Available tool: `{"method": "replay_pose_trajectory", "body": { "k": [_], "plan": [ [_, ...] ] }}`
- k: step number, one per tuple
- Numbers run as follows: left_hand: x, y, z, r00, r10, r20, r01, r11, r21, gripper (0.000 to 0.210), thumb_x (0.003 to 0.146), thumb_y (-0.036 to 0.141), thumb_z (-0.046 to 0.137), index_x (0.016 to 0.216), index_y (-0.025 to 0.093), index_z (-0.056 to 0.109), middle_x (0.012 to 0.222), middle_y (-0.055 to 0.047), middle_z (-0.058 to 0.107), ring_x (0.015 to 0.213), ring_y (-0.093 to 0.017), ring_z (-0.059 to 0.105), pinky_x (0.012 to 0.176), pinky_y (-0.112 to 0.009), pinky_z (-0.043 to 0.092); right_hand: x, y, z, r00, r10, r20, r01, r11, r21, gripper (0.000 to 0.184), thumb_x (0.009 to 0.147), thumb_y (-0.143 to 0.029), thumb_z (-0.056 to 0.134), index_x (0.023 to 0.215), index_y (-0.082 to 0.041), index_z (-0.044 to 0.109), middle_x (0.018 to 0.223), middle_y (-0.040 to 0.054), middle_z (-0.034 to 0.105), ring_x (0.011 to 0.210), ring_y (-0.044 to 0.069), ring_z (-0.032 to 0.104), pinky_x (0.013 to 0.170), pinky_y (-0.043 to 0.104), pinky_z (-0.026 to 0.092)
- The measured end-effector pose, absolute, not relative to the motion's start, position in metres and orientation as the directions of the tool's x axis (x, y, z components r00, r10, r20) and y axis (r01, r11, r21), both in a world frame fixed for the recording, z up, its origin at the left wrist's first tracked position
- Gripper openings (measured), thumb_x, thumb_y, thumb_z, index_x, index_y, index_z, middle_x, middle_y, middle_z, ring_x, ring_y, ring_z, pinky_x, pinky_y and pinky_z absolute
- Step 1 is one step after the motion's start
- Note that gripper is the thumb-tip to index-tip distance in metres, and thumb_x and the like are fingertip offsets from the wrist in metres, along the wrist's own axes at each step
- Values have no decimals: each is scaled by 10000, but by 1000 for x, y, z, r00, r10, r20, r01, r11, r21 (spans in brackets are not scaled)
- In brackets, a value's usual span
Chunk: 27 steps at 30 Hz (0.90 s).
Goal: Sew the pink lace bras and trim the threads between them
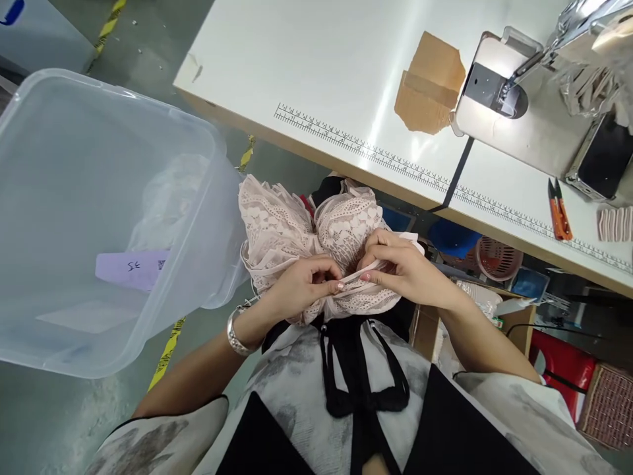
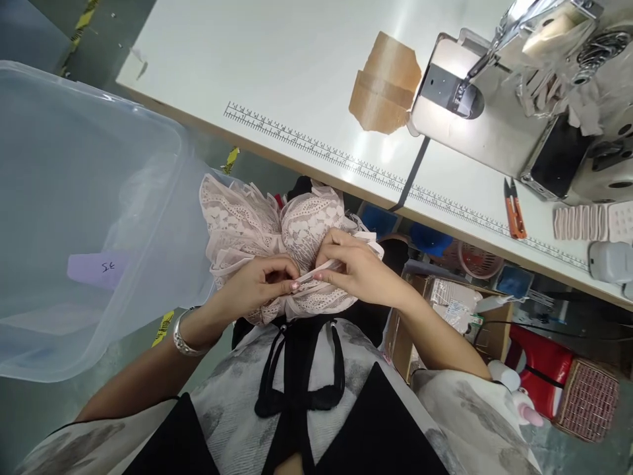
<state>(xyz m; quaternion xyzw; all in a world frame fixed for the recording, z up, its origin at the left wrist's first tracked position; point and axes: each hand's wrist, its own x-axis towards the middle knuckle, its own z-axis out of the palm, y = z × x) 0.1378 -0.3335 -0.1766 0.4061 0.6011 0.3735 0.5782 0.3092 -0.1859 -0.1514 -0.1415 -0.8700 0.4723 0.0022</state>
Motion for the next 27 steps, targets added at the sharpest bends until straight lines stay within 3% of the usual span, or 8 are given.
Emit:
{"method": "replay_pose_trajectory", "body": {
  "k": [4, 8, 11, 21, 27],
  "plan": [
    [137, -335, -175, 20, 882, -470, -157, 467, 870, 146, 790, 305, 671, 769, 162, 696, 752, -10, 646, 714, -132, 567, 685, -261, 445, 309, -187, -154, -936, 273, -224, 307, 319, -897, 202, 921, -310, 528, 798, -165, 594, 758, 12, 588, 687, 121, 515, 639, 247, 394],
    [136, -335, -174, 49, 841, -539, -291, 528, 798, 102, 758, 259, 701, 790, 168, 734, 786, -24, 688, 740, -139, 596, 732, -273, 473, 309, -188, -161, -921, 292, -260, 339, 265, -903, 244, 922, -358, 525, 788, -160, 571, 683, -8, 556, 628, 106, 471, 591, 230, 356],
    [135, -334, -174, 90, 836, -542, -333, 538, 775, 95, 760, 252, 700, 802, 183, 750, 847, -32, 704, 785, -148, 605, 769, -279, 477, 308, -189, -166, -917, 310, -250, 332, 248, -910, 267, 917, -382, 536, 776, -158, 570, 693, -4, 567, 648, 108, 486, 613, 227, 368],
    [132, -333, -176, 131, 843, -522, -401, 527, 749, 216, 795, 346, 687, 692, 156, 696, 728, -2, 588, 717, -106, 480, 700, -234, 398, 305, -193, -171, -897, 388, -209, 340, 305, -890, 287, 935, -390, 510, 760, -168, 554, 686, -6, 565, 634, 111, 485, 616, 227, 369],
    [133, -333, -176, 123, 850, -513, -395, 516, 760, 248, 827, 355, 649, 686, 155, 689, 750, -11, 607, 744, -118, 510, 738, -249, 407, 303, -193, -172, -894, 393, -215, 347, 306, -886, 284, 936, -387, 508, 762, -169, 558, 690, -2, 573, 634, 112, 489, 612, 228, 371]
  ]
}}
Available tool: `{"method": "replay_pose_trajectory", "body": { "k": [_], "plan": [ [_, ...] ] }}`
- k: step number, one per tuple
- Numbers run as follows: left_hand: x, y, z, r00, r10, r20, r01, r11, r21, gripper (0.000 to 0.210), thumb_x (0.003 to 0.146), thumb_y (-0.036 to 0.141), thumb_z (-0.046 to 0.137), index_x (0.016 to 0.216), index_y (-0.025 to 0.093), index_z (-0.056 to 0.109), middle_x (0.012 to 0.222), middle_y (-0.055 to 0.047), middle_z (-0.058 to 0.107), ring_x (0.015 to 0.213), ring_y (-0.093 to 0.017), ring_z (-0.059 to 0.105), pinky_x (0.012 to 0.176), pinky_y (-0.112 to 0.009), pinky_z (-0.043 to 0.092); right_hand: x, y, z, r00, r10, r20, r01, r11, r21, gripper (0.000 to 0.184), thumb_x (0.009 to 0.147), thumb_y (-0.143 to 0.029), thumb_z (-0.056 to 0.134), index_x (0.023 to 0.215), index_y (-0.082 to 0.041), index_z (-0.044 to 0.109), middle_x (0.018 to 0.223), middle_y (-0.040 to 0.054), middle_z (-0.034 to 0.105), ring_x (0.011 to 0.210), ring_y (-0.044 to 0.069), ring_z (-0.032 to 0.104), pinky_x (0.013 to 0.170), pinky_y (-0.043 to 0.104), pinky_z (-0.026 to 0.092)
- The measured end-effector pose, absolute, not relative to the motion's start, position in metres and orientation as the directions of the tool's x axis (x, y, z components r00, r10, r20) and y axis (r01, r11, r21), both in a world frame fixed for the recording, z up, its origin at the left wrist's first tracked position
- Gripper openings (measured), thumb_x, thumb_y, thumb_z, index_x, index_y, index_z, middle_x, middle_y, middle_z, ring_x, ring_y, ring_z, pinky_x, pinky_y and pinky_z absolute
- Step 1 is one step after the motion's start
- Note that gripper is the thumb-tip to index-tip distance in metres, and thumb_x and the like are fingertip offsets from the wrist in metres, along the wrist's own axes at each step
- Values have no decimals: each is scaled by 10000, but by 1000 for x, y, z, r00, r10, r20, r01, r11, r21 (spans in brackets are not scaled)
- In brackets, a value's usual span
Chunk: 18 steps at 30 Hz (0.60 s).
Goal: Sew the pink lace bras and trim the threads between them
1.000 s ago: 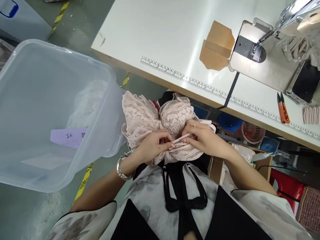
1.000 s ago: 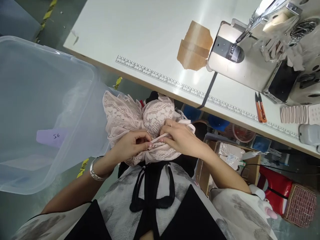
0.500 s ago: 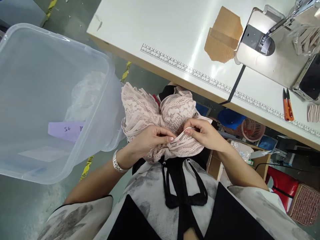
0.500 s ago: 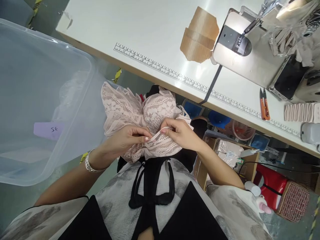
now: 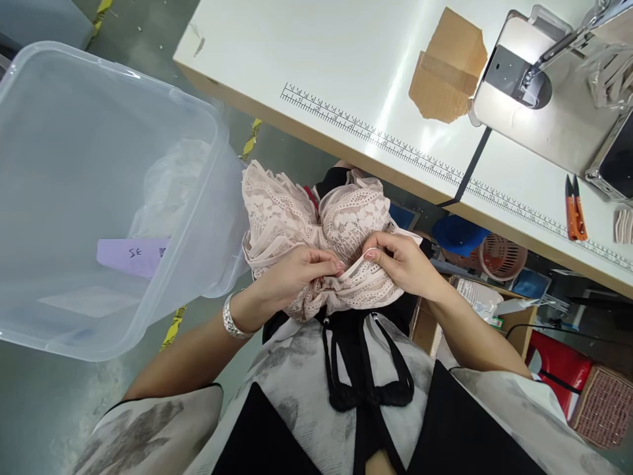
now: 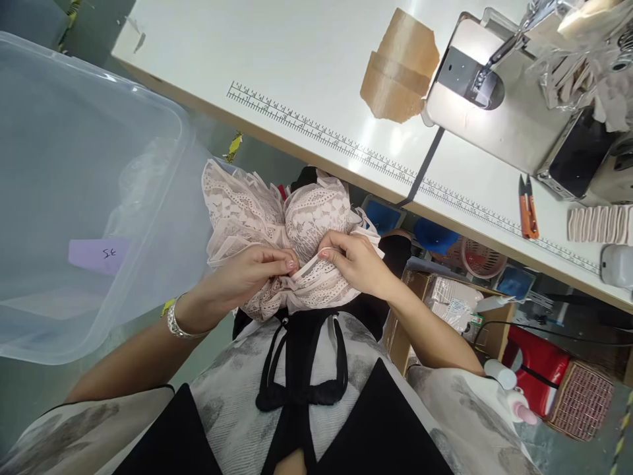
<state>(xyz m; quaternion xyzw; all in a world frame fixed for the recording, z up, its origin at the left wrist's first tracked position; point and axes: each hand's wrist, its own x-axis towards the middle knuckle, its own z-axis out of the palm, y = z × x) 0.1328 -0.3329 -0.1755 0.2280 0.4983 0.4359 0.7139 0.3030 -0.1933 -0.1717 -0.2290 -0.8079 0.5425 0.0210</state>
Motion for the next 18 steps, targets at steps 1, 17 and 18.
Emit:
{"method": "replay_pose_trajectory", "body": {
  "k": [1, 17, 18],
  "plan": [
    [133, -333, -175, 121, 851, -512, -387, 515, 765, 254, 832, 354, 640, 683, 154, 686, 750, -12, 608, 743, -119, 512, 739, -252, 409, 303, -194, -172, -895, 394, -210, 346, 313, -885, 280, 936, -382, 509, 762, -168, 560, 689, -2, 574, 634, 111, 491, 613, 227, 373],
    [155, -339, -179, -50, 998, -24, 814, 54, 579, 286, 943, 272, 491, 747, 153, 662, 790, -59, 672, 857, -218, 574, 837, -377, 396, 239, -173, -158, -967, 218, 133, 165, 931, -326, 105, 897, -187, 513, 858, -153, 604, 1010, 144, 579, 996, 287, 448, 802, 434, 407],
    [153, -341, -179, -71, 997, -19, 865, 71, 497, 334, 957, 299, 462, 733, 146, 657, 776, -72, 671, 837, -224, 580, 847, -394, 393, 235, -172, -161, -973, 206, 107, 164, 936, -310, 85, 885, -161, 515, 840, -150, 587, 971, 143, 578, 969, 284, 453, 788, 430, 411]
  ]
}}
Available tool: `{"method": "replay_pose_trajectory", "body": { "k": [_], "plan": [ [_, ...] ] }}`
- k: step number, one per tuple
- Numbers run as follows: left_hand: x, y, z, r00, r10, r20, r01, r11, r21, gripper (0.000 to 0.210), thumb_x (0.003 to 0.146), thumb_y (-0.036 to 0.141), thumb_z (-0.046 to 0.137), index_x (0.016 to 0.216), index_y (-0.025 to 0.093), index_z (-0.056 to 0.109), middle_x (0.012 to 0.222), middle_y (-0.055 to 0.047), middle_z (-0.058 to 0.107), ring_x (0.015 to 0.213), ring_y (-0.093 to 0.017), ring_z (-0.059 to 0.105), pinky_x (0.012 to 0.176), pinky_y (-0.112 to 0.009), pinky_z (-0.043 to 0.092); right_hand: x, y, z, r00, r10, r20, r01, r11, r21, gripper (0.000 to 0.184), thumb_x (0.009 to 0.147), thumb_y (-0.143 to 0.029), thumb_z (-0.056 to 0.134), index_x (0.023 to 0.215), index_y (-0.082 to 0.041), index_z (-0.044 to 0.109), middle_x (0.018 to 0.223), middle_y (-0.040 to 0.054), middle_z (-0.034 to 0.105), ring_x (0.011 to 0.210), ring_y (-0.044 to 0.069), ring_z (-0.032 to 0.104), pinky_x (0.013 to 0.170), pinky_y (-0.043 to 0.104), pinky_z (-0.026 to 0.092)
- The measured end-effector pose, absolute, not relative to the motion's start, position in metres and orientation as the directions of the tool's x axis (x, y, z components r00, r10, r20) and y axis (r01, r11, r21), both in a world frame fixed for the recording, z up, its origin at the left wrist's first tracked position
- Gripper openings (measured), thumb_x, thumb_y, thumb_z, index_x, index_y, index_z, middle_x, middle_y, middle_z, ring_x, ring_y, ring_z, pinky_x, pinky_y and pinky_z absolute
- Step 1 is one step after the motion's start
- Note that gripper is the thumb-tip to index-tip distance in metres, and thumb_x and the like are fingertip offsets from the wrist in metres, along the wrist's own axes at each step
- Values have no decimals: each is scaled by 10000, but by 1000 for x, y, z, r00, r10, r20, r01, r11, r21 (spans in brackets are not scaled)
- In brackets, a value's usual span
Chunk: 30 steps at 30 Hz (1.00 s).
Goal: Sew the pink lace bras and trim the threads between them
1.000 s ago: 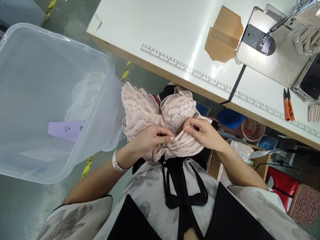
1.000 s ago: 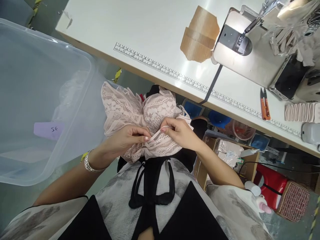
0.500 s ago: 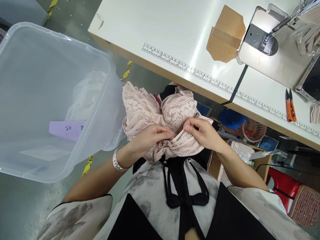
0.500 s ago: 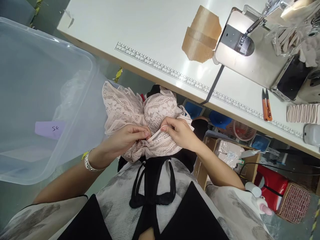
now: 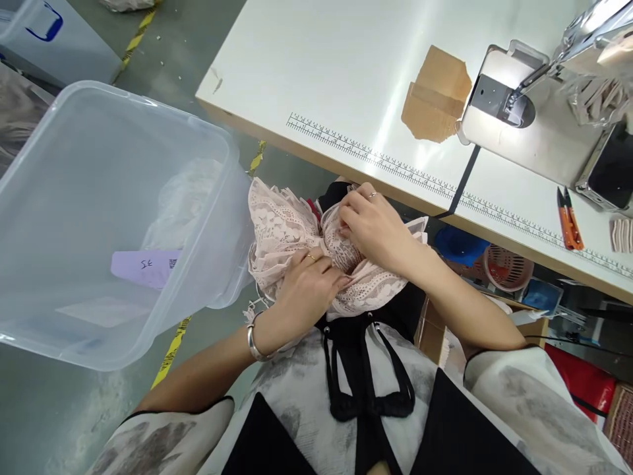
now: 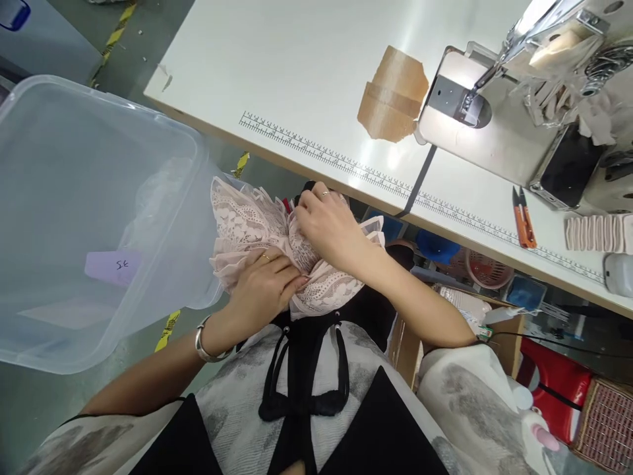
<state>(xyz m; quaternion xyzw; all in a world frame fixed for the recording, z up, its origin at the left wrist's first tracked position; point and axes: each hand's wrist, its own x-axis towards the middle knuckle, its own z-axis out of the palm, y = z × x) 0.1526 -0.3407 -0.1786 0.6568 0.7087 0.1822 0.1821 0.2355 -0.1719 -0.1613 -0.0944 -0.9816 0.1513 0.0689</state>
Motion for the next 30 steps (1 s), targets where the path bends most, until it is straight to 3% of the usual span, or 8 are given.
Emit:
{"method": "replay_pose_trajectory", "body": {
  "k": [3, 5, 8, 11, 14, 18, 22, 30],
  "plan": [
    [141, -346, -177, -185, 981, -52, 906, 191, 377, 375, 978, 320, 400, 749, 142, 638, 635, -52, 616, 645, -189, 554, 787, -379, 414, 238, -170, -167, -978, 158, 138, 96, 921, -378, 79, 891, -144, 497, 821, -171, 520, 913, 117, 582, 928, 258, 473, 770, 409, 433],
    [134, -346, -177, -293, 952, -93, 845, 303, 442, 290, 973, 287, 399, 872, 142, 630, 645, -32, 595, 603, -177, 533, 689, -336, 422, 246, -171, -167, -968, 109, 226, -8, 888, -460, 84, 920, -166, 467, 840, -189, 480, 949, 108, 594, 982, 253, 492, 799, 409, 446],
    [128, -340, -176, -340, 935, -97, 709, 323, 627, 239, 942, 228, 427, 1094, 136, 587, 925, -76, 615, 796, -192, 576, 696, -313, 438, 259, -178, -163, -961, 35, 276, -115, 853, -510, 116, 940, -148, 400, 847, -201, 445, 914, 87, 598, 935, 226, 523, 880, 445, 434],
    [123, -331, -173, -289, 955, -61, 660, 245, 711, 227, 919, 225, 445, 1027, 150, 631, 1106, -114, 564, 1030, -241, 520, 884, -389, 415, 272, -186, -155, -972, -3, 234, -115, 877, -467, 185, 928, -91, 339, 820, -195, 445, 794, 62, 558, 793, 202, 496, 817, 410, 433],
    [119, -327, -167, -199, 970, -137, 554, 227, 801, 190, 901, 250, 488, 795, 168, 623, 963, -69, 609, 973, -228, 521, 916, -407, 384, 285, -189, -144, -989, -11, 149, -76, 895, -440, 167, 935, -131, 363, 808, -183, 459, 773, 63, 535, 734, 191, 463, 666, 330, 394],
    [118, -327, -159, -58, 948, -314, 235, 318, 918, 129, 843, 278, 590, 766, 176, 593, 774, 5, 588, 756, -151, 529, 719, -286, 420, 295, -186, -137, -987, 159, 18, 118, 799, -590, 163, 941, -320, 493, 884, -168, 503, 788, 41, 569, 670, 148, 497, 595, 264, 365],
    [121, -327, -157, -19, 916, -401, 53, 402, 914, 81, 790, 242, 642, 815, 168, 622, 766, 20, 562, 709, -119, 504, 646, -243, 395, 293, -183, -141, -970, 228, -84, 222, 689, -690, 170, 933, -325, 525, 952, -170, 593, 872, 46, 640, 779, 154, 578, 682, 257, 389],
    [121, -329, -169, 50, 856, -514, -329, 500, 801, 216, 671, 282, 785, 779, 148, 654, 696, 28, 552, 647, -96, 500, 606, -228, 400, 284, -179, -153, -902, 342, -262, 371, 306, -877, 220, 846, -321, 608, 700, -156, 595, 674, -6, 582, 642, 113, 507, 612, 234, 367]
  ]
}}
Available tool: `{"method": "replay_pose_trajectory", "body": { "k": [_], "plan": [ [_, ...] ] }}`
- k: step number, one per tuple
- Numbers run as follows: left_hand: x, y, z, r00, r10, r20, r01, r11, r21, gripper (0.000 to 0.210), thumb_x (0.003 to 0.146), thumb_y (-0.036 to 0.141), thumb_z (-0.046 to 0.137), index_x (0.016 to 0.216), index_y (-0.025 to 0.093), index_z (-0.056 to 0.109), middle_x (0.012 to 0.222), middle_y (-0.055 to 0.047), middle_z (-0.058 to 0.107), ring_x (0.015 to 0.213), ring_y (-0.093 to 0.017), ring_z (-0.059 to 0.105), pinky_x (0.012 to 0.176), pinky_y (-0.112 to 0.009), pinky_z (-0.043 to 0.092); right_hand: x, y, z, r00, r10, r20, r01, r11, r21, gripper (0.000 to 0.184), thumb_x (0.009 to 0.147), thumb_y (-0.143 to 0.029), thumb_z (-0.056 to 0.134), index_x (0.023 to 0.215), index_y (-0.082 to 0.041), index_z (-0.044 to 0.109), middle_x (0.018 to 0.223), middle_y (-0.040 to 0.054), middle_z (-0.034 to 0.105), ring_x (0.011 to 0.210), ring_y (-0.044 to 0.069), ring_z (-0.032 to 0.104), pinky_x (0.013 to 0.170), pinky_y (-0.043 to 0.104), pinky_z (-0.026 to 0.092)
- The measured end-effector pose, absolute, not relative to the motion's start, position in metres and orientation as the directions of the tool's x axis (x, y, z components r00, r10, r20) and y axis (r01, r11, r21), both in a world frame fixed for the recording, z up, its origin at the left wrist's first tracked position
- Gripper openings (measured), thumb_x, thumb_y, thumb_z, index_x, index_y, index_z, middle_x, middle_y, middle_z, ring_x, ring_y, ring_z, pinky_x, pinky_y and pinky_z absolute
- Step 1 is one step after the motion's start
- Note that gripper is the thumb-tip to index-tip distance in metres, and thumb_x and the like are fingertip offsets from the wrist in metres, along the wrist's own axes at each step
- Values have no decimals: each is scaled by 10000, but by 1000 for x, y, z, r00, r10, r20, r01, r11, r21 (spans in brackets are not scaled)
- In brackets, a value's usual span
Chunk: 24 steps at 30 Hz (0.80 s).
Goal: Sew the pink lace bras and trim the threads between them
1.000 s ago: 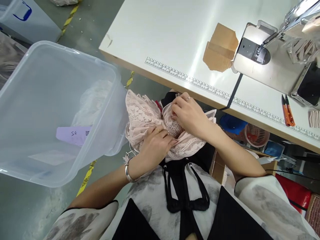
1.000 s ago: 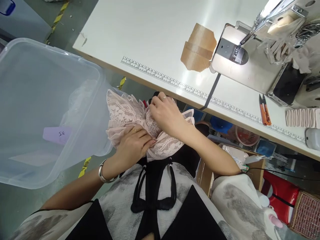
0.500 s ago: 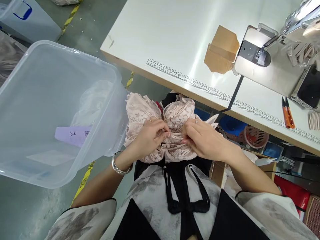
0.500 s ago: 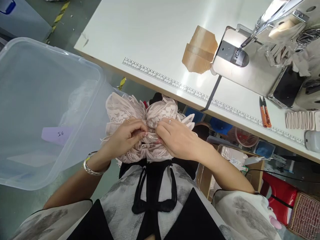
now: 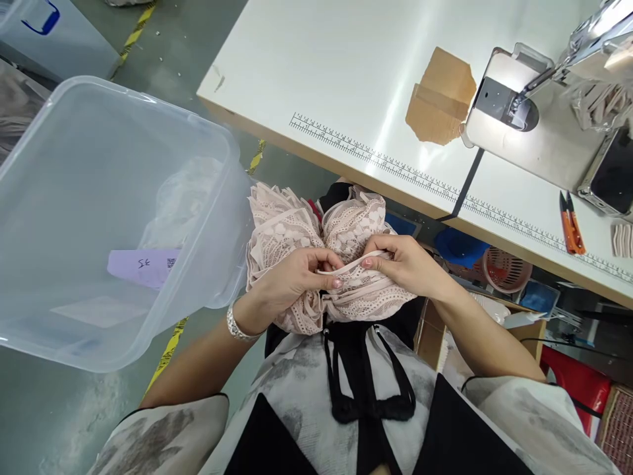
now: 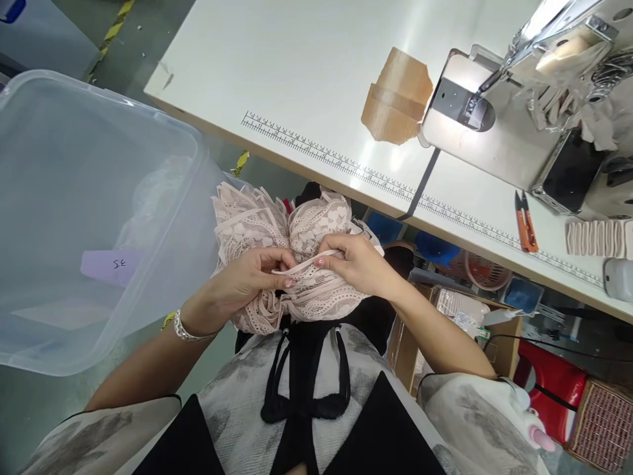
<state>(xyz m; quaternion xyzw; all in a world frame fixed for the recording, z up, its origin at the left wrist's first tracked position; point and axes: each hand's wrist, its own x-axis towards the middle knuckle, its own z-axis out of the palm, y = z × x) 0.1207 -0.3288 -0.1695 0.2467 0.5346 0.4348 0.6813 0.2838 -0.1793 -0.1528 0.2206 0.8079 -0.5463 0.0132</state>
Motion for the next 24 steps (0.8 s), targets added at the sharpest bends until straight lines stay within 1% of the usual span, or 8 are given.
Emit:
{"method": "replay_pose_trajectory", "body": {
  "k": [3, 6, 9, 13, 17, 21, 24],
  "plan": [
    [121, -331, -177, 88, 859, -505, -438, 488, 755, 206, 649, 256, 811, 727, 144, 657, 687, 24, 596, 641, -90, 530, 614, -222, 417, 284, -179, -154, -902, 333, -274, 375, 292, -880, 178, 838, -295, 608, 724, -158, 605, 711, 0, 607, 682, 121, 531, 649, 242, 385],
    [121, -333, -179, 88, 856, -509, -483, 484, 730, 225, 619, 208, 829, 690, 148, 625, 669, 34, 609, 627, -82, 546, 603, -207, 423, 285, -180, -153, -905, 332, -267, 370, 300, -879, 159, 837, -285, 611, 738, -161, 611, 733, 3, 624, 700, 126, 546, 664, 246, 394],
    [121, -332, -178, 78, 855, -513, -479, 483, 733, 233, 614, 205, 834, 689, 146, 622, 670, 31, 611, 628, -80, 547, 601, -202, 428, 285, -180, -152, -905, 339, -258, 365, 303, -880, 148, 831, -272, 620, 734, -161, 613, 734, 3, 627, 696, 125, 548, 657, 244, 395],
    [121, -331, -175, 53, 839, -541, -452, 503, 736, 223, 616, 213, 831, 790, 147, 707, 653, 29, 583, 607, -76, 513, 581, -203, 419, 285, -180, -151, -909, 340, -243, 346, 287, -893, 147, 833, -272, 627, 739, -159, 624, 741, 9, 634, 688, 126, 556, 649, 245, 404],
    [120, -329, -174, 87, 811, -579, -479, 543, 690, 257, 597, 222, 839, 829, 157, 750, 718, -4, 650, 653, -102, 561, 631, -237, 462, 285, -179, -152, -909, 332, -251, 343, 257, -903, 148, 827, -282, 643, 742, -160, 629, 735, 6, 631, 672, 123, 556, 626, 242, 409],
    [119, -328, -173, 102, 791, -603, -466, 573, 674, 309, 559, 261, 864, 835, 162, 766, 774, -30, 696, 692, -131, 593, 667, -271, 493, 286, -178, -152, -904, 317, -286, 359, 203, -911, 169, 827, -314, 646, 758, -159, 647, 747, 12, 631, 678, 129, 562, 623, 248, 415],
    [118, -328, -173, 112, 787, -606, -462, 582, 669, 314, 568, 266, 860, 848, 157, 771, 812, -47, 713, 727, -149, 614, 702, -286, 511, 286, -177, -152, -910, 306, -280, 338, 157, -928, 192, 818, -336, 662, 758, -154, 658, 761, 16, 621, 679, 122, 546, 624, 243, 408]
  ]
}}
